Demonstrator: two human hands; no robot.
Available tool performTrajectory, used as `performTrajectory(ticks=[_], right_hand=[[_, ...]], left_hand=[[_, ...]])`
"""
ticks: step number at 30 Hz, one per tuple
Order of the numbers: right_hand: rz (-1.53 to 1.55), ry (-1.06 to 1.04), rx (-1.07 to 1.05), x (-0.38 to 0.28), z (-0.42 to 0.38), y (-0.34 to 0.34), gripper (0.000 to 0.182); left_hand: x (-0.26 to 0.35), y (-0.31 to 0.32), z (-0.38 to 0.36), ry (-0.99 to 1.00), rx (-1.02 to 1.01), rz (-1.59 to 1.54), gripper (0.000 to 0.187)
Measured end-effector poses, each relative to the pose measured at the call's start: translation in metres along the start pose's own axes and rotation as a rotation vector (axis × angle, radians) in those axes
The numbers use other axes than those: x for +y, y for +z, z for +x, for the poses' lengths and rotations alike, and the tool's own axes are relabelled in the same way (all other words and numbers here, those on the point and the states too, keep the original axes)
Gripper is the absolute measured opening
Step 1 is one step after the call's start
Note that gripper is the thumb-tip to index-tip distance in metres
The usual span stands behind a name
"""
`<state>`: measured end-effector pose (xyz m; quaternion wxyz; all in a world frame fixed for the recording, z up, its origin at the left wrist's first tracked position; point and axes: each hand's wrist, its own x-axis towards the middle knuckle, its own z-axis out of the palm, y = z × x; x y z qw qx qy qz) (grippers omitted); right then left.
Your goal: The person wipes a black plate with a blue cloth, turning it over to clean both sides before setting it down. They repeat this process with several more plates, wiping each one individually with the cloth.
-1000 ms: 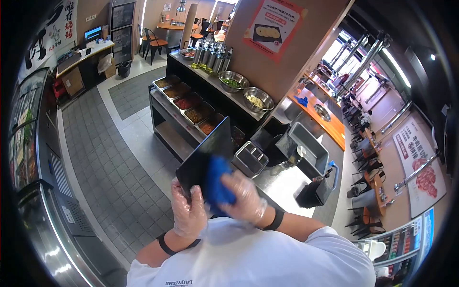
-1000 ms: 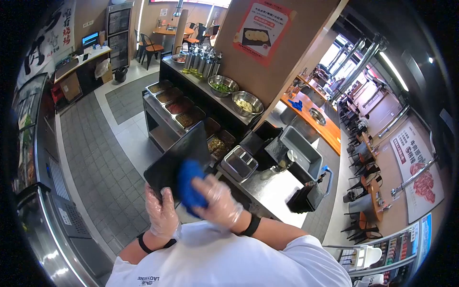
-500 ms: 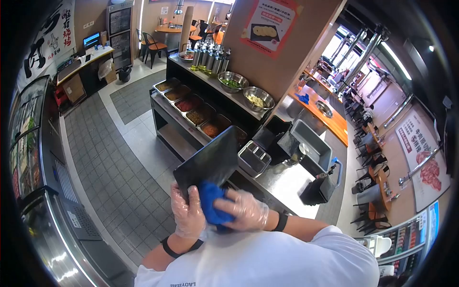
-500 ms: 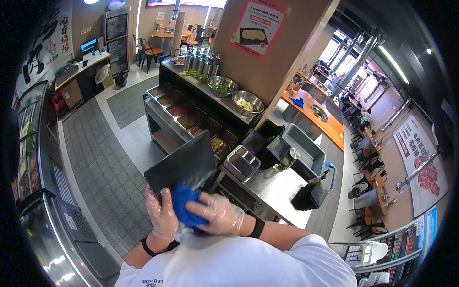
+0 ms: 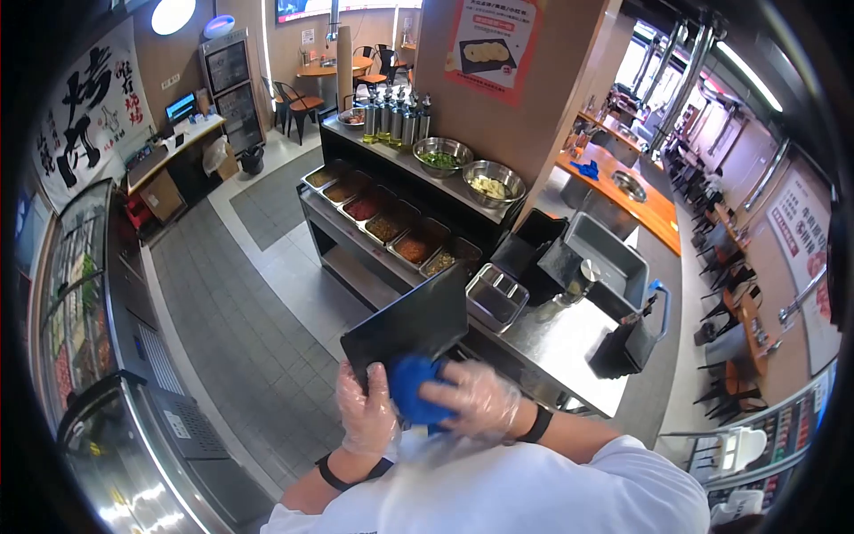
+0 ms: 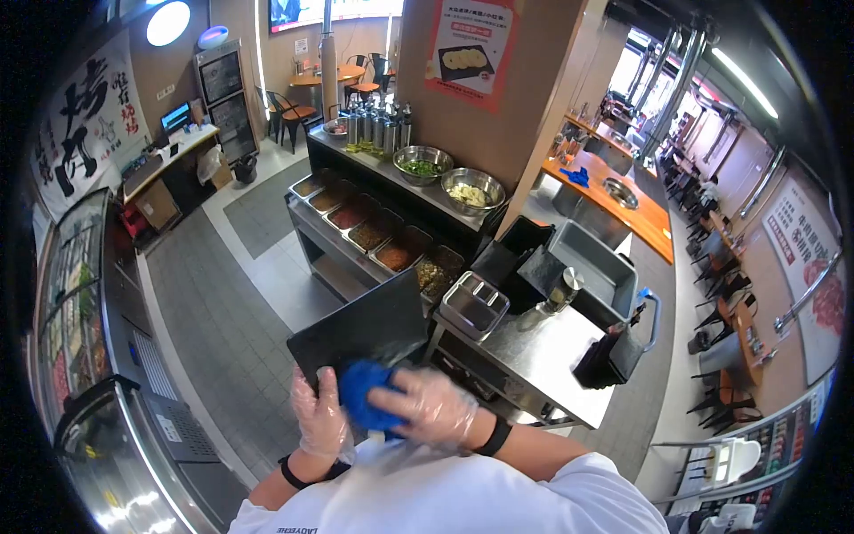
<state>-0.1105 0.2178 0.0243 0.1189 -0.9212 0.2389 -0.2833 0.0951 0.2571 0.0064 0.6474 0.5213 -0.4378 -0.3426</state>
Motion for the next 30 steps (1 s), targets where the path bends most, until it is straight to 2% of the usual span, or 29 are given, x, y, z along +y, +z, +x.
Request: performTrajectory(ticks=[2,3,4,6,7,8,10,11,14,15,17,18,20,21,22,24,25,26,28,30], right_hand=[[-0.030,0.148,0.221,0.020,-0.002,-0.005,0.066],[-0.001,0.244,0.291,0.027,0.001,-0.009,0.066],[0.003,0.246,0.295,0.024,-0.002,-0.007,0.066],[0.071,0.249,0.315,0.012,-0.015,-0.002,0.065],[0.064,0.153,0.195,0.005,-0.032,0.000,0.066],[0.088,0.098,0.177,-0.006,-0.038,-0.007,0.065],[-0.007,0.065,0.113,0.006,-0.059,-0.034,0.062],[-0.105,0.159,0.081,0.011,-0.069,-0.048,0.060],[-0.060,0.495,0.452,0.035,-0.120,-0.061,0.062],[-0.064,0.495,0.446,0.036,-0.136,-0.058,0.062],[-0.069,0.530,0.672,0.027,-0.160,-0.056,0.065],[-0.095,0.419,0.584,0.009,-0.162,-0.054,0.068],[-0.003,0.418,0.308,-0.034,-0.169,-0.052,0.066],[0.000,0.428,0.271,-0.042,-0.171,-0.056,0.063],[0.002,0.420,0.274,-0.038,-0.178,-0.064,0.063],[-0.170,0.433,0.248,-0.020,-0.200,-0.081,0.062],[-0.151,0.441,0.431,-0.006,-0.212,-0.077,0.063],[-0.090,0.526,0.540,0.001,-0.214,-0.080,0.063],[-0.036,0.551,0.623,-0.003,-0.221,-0.073,0.063],[-0.047,0.456,0.403,-0.035,-0.220,-0.068,0.062]], left_hand=[[0.005,0.011,-0.003,0.131,-0.020,0.088,0.028],[0.006,0.014,-0.004,0.095,-0.052,0.103,0.027],[0.007,0.019,-0.006,0.096,-0.054,0.108,0.027],[0.005,0.032,-0.012,-0.059,-0.073,0.038,0.027],[0.005,0.046,-0.016,-0.021,-0.014,-0.049,0.026],[0.003,0.051,-0.021,-0.022,-0.016,-0.043,0.026],[0.000,0.063,-0.029,0.093,-0.079,0.176,0.023],[0.006,0.071,-0.031,0.108,-0.165,0.121,0.023],[0.017,0.096,-0.049,-0.031,-0.307,0.166,0.024],[0.013,0.107,-0.058,-0.034,-0.306,0.161,0.024],[0.004,0.130,-0.080,0.056,-0.392,0.017,0.024],[0.007,0.136,-0.088,0.050,-0.390,0.015,0.024],[0.017,0.149,-0.096,0.029,-0.328,0.025,0.025],[0.014,0.146,-0.097,-0.034,-0.370,-0.017,0.026],[0.017,0.144,-0.102,-0.028,-0.365,-0.013,0.026],[0.023,0.140,-0.117,-0.157,-0.418,0.061,0.026],[0.005,0.144,-0.126,-0.062,-0.343,0.006,0.026],[0.008,0.144,-0.132,-0.058,-0.341,0.010,0.026],[0.015,0.146,-0.141,-0.128,-0.361,-0.039,0.024],[0.028,0.149,-0.151,-0.082,-0.341,0.006,0.022]])
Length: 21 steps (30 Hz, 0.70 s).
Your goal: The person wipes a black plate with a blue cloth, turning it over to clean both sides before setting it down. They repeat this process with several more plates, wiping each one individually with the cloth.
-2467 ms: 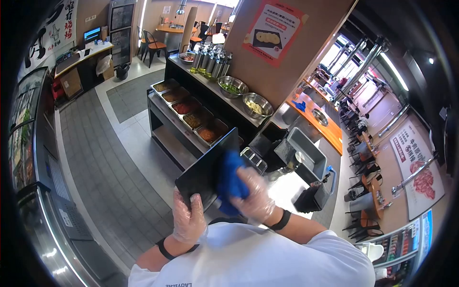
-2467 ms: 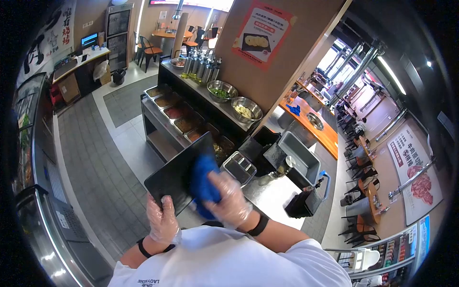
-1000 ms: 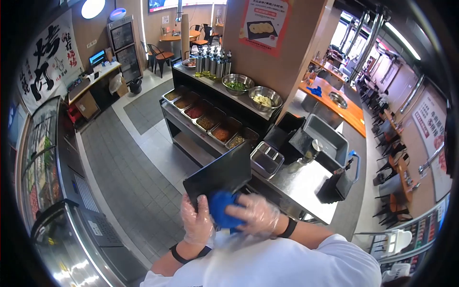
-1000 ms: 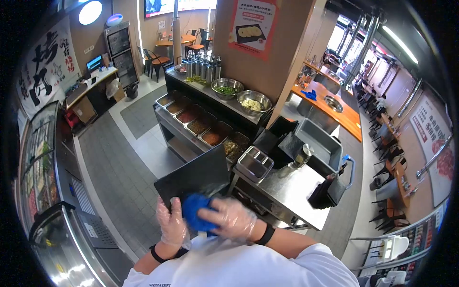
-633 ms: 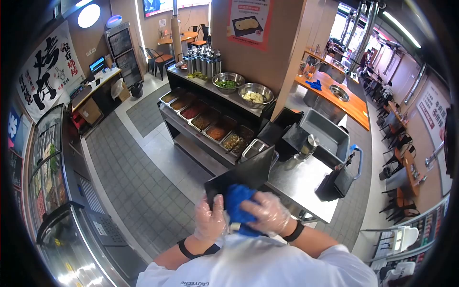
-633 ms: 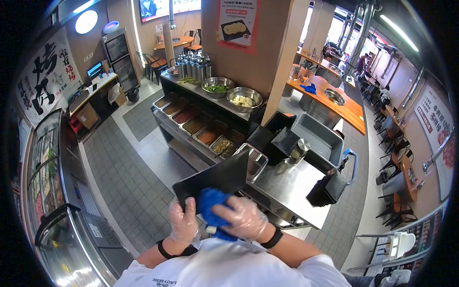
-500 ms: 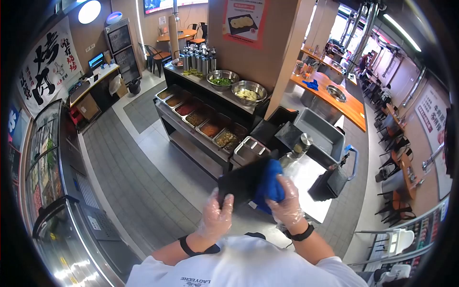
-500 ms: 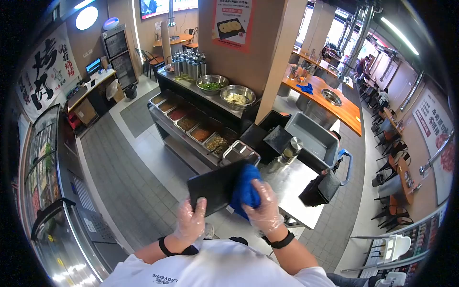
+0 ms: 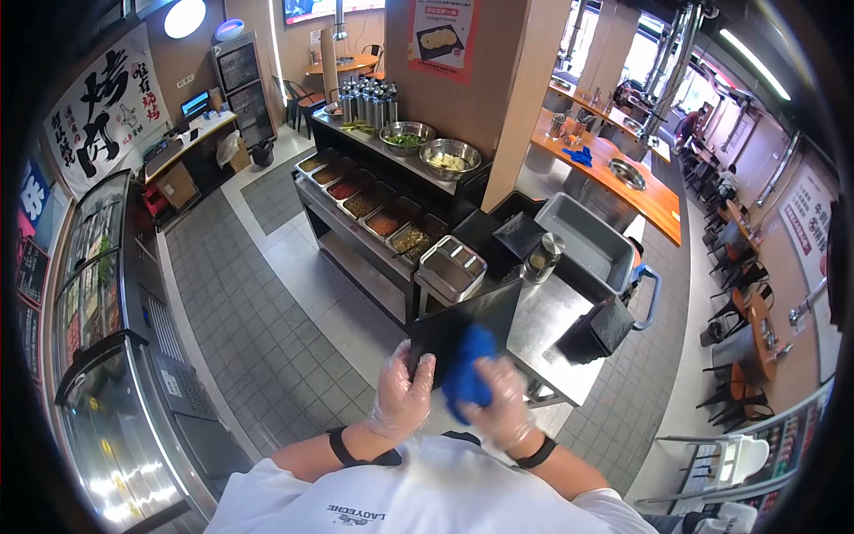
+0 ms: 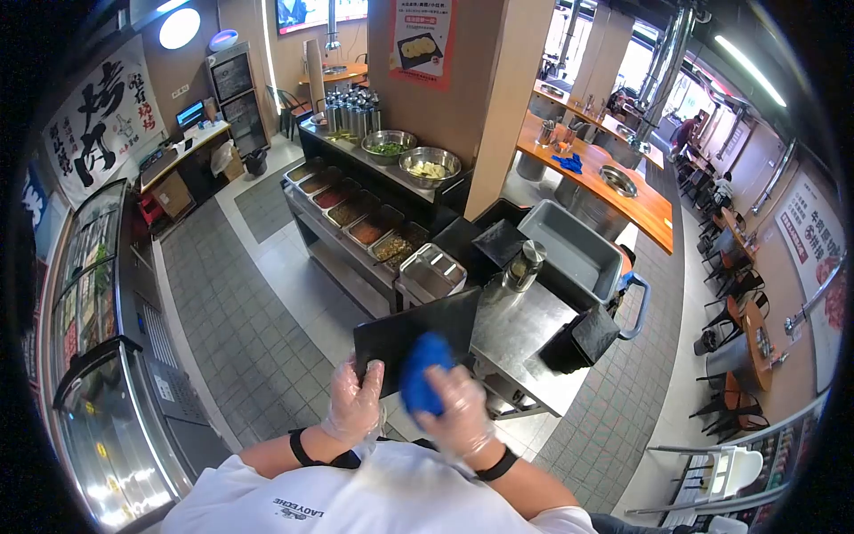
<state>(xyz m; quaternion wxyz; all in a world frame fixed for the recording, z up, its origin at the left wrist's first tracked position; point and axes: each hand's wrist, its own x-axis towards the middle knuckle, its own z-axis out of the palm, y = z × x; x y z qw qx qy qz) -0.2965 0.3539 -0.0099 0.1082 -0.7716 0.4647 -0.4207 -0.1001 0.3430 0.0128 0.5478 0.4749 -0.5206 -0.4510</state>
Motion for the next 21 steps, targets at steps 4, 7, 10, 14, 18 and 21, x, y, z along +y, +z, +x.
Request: performTrajectory(ticks=[4,7,10,14,18,21], right_hand=[[0.016,-0.243,-0.199,-0.008,-0.007,-0.008,0.064],[0.087,-0.031,0.037,0.019,0.005,-0.005,0.066],[0.109,0.016,0.081,0.003,0.009,0.004,0.065],[0.103,-0.217,-0.232,-0.034,0.004,0.012,0.067],[0.091,0.016,-0.021,0.000,0.034,0.019,0.063],[0.098,-0.053,0.040,-0.006,0.046,0.044,0.063]], left_hand=[[-0.011,-0.004,-0.019,-0.022,0.047,-0.045,0.017],[-0.015,-0.008,-0.026,0.034,0.106,-0.033,0.017],[-0.003,-0.013,-0.027,0.082,0.150,0.033,0.019],[-0.009,-0.022,-0.021,0.118,0.165,0.187,0.022],[-0.014,-0.040,-0.007,0.009,0.138,0.120,0.025],[-0.015,-0.053,0.010,-0.034,0.125,0.062,0.028]])
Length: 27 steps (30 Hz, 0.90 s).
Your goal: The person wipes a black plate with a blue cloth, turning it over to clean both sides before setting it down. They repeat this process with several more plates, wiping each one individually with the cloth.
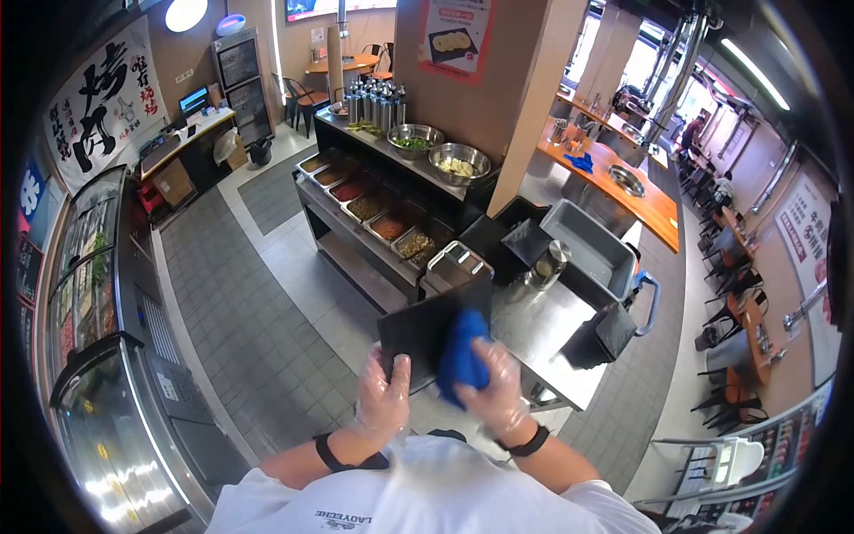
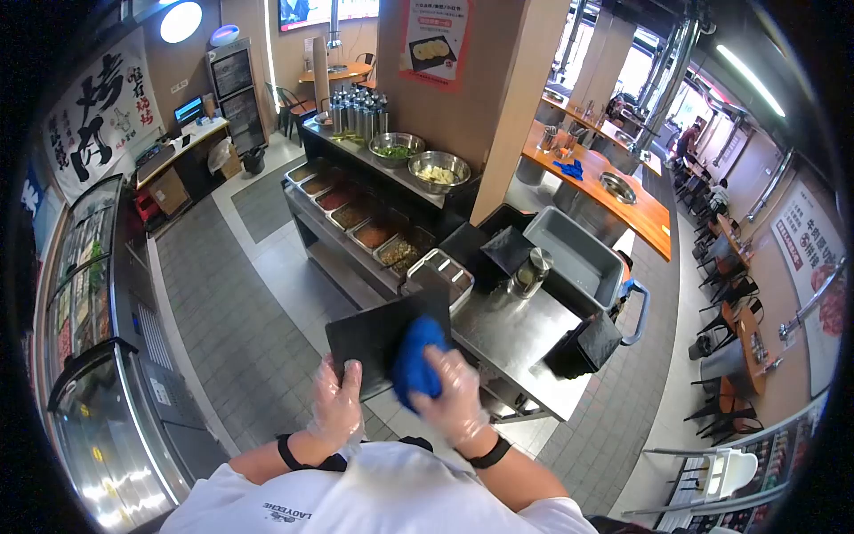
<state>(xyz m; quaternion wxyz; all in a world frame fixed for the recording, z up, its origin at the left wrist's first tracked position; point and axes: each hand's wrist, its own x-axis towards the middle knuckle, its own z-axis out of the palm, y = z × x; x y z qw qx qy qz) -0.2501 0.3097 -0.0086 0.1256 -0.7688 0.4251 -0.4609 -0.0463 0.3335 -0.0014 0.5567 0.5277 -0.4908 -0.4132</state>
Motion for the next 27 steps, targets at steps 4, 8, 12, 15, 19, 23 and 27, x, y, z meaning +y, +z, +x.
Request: performTrajectory(ticks=[4,8,12,15,19,23,27], right_hand=[[-0.068,-0.215,-0.281,-0.033,0.014,0.030,0.063],[-0.175,-0.028,-0.046,0.002,0.066,0.054,0.057],[-0.124,-0.094,-0.169,-0.040,0.096,0.094,0.058],[-0.079,-0.160,-0.248,-0.052,0.107,0.117,0.056],[-0.149,0.074,-0.065,0.002,0.130,0.116,0.064],[-0.102,0.114,0.044,-0.003,0.125,0.122,0.063],[-0.263,0.142,-0.343,-0.019,0.126,0.110,0.063]], left_hand=[[-0.012,-0.029,0.029,0.076,-0.006,-0.022,0.027],[-0.010,-0.056,0.064,0.036,0.099,-0.287,0.030],[-0.017,-0.076,0.094,0.101,0.160,-0.207,0.028],[-0.031,-0.096,0.114,0.039,0.102,-0.327,0.029],[-0.044,-0.107,0.138,0.083,0.064,-0.239,0.040],[-0.037,-0.101,0.151,-0.078,-0.124,-0.157,0.038],[-0.049,-0.089,0.175,0.218,-0.301,-0.089,0.041]])
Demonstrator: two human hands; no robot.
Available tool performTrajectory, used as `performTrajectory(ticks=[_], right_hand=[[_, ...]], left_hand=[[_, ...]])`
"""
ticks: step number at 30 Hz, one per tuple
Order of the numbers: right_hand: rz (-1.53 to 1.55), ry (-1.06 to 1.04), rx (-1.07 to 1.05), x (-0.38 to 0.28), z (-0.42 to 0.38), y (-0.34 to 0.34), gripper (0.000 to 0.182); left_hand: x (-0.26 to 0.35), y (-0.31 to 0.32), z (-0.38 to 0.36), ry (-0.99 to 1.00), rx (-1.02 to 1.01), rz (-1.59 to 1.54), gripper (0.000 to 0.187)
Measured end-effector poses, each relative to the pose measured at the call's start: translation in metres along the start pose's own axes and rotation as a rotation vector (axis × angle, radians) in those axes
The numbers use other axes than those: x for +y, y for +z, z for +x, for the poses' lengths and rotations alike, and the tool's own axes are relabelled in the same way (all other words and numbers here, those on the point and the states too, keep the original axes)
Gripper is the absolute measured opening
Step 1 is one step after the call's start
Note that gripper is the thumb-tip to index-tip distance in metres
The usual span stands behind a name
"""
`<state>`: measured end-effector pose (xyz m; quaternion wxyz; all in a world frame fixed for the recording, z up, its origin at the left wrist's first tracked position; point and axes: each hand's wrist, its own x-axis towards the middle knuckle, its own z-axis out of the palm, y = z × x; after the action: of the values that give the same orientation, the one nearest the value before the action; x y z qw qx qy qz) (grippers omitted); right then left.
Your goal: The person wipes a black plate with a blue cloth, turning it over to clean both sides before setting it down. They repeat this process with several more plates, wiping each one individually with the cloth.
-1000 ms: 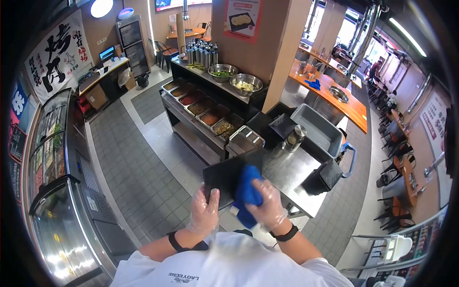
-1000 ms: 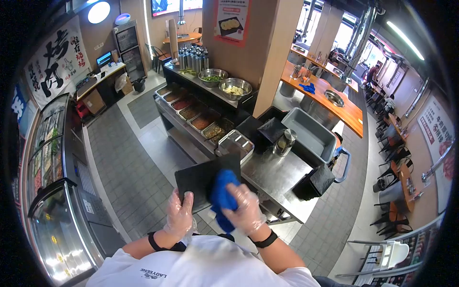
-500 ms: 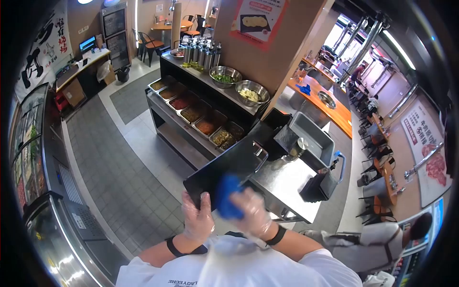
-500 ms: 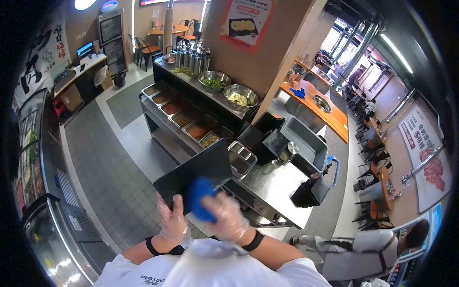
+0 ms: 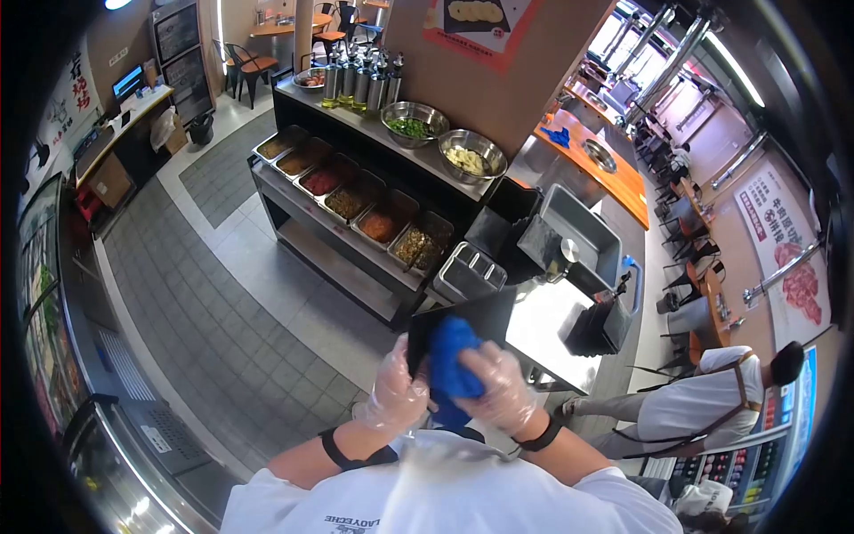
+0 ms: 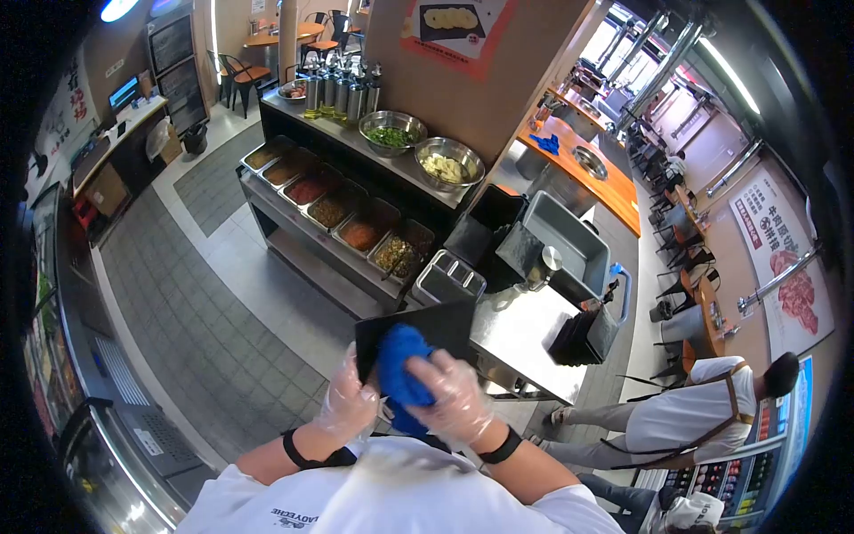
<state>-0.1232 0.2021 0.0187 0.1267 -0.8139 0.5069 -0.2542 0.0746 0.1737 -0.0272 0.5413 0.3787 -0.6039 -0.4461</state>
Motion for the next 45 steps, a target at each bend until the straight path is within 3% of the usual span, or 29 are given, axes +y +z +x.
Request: performTrajectory(ticks=[2,3,4,6,7,8,10,12,14,17,22,24,26,27,28,30,32,36,38,40,41,44,45], right_hand=[[0.181,-0.043,0.316,0.036,-0.002,0.000,0.065],[0.374,0.225,0.458,0.037,-0.013,0.006,0.068],[0.911,0.431,0.632,0.024,-0.003,-0.003,0.074],[0.852,0.347,0.638,0.032,0.011,-0.032,0.073],[0.547,0.388,0.548,0.053,-0.001,-0.030,0.071],[0.341,0.259,0.343,0.048,0.011,-0.052,0.068],[0.619,0.395,0.116,0.047,0.020,-0.072,0.068],[0.655,0.350,0.083,0.067,0.012,-0.077,0.068],[0.690,0.301,0.049,0.087,0.003,-0.081,0.068],[1.066,0.341,0.050,0.117,-0.005,-0.087,0.077],[1.003,0.166,-0.033,0.150,-0.013,-0.084,0.095],[0.708,0.082,-0.161,0.157,-0.011,-0.088,0.096],[0.717,0.108,-0.145,0.153,-0.007,-0.091,0.096],[0.911,0.207,-0.081,0.151,-0.005,-0.089,0.093],[1.102,0.307,-0.016,0.152,-0.002,-0.088,0.090],[1.180,0.222,0.011,0.160,0.008,-0.079,0.090],[1.424,0.153,0.235,0.136,0.016,-0.076,0.089],[1.343,0.116,0.187,0.120,0.009,-0.065,0.085],[1.349,0.063,0.213,0.122,0.015,-0.067,0.087],[1.356,-0.031,0.258,0.124,0.020,-0.070,0.092],[1.312,-0.035,0.277,0.125,0.024,-0.073,0.102],[1.312,-0.107,0.258,0.100,0.039,-0.089,0.100],[1.169,-0.214,0.271,0.104,0.044,-0.085,0.100]], left_hand=[[-0.007,0.003,0.004,-0.126,-0.109,0.004,0.037],[-0.011,0.008,0.004,-0.091,-0.116,0.130,0.033],[-0.011,0.014,0.002,-0.095,-0.118,0.140,0.033],[-0.010,0.026,0.000,-0.038,-0.263,0.155,0.034],[-0.007,0.029,0.002,-0.036,-0.361,0.213,0.033],[-0.008,0.033,0.004,-0.040,-0.359,0.226,0.033],[-0.008,0.043,0.008,0.048,-0.356,0.165,0.033],[0.005,0.041,0.012,-0.053,-0.409,0.269,0.032],[0.012,0.046,0.015,-0.089,-0.306,0.167,0.029],[0.019,0.055,0.021,-0.144,-0.238,0.230,0.030],[0.025,0.084,0.021,-0.184,-0.169,0.316,0.029],[0.035,0.091,0.024,-0.171,-0.160,0.392,0.030],[0.037,0.097,0.026,-0.137,-0.071,0.388,0.030],[0.039,0.099,0.027,-0.101,0.012,0.374,0.031],[0.043,0.098,0.027,-0.212,0.051,0.335,0.034],[0.029,0.112,0.030,-0.178,0.232,-0.222,0.036],[0.018,0.121,0.029,-0.147,0.239,-0.077,0.033],[0.026,0.120,0.025,-0.106,0.209,0.255,0.025],[0.027,0.114,0.024,-0.117,0.179,0.262,0.021],[0.026,0.111,0.016,-0.230,0.008,0.244,0.030],[0.025,0.111,0.014,-0.203,-0.021,0.278,0.032],[0.027,0.103,0.005,-0.098,0.025,0.298,0.032],[0.029,0.098,0.002,-0.072,0.088,0.221,0.027]])
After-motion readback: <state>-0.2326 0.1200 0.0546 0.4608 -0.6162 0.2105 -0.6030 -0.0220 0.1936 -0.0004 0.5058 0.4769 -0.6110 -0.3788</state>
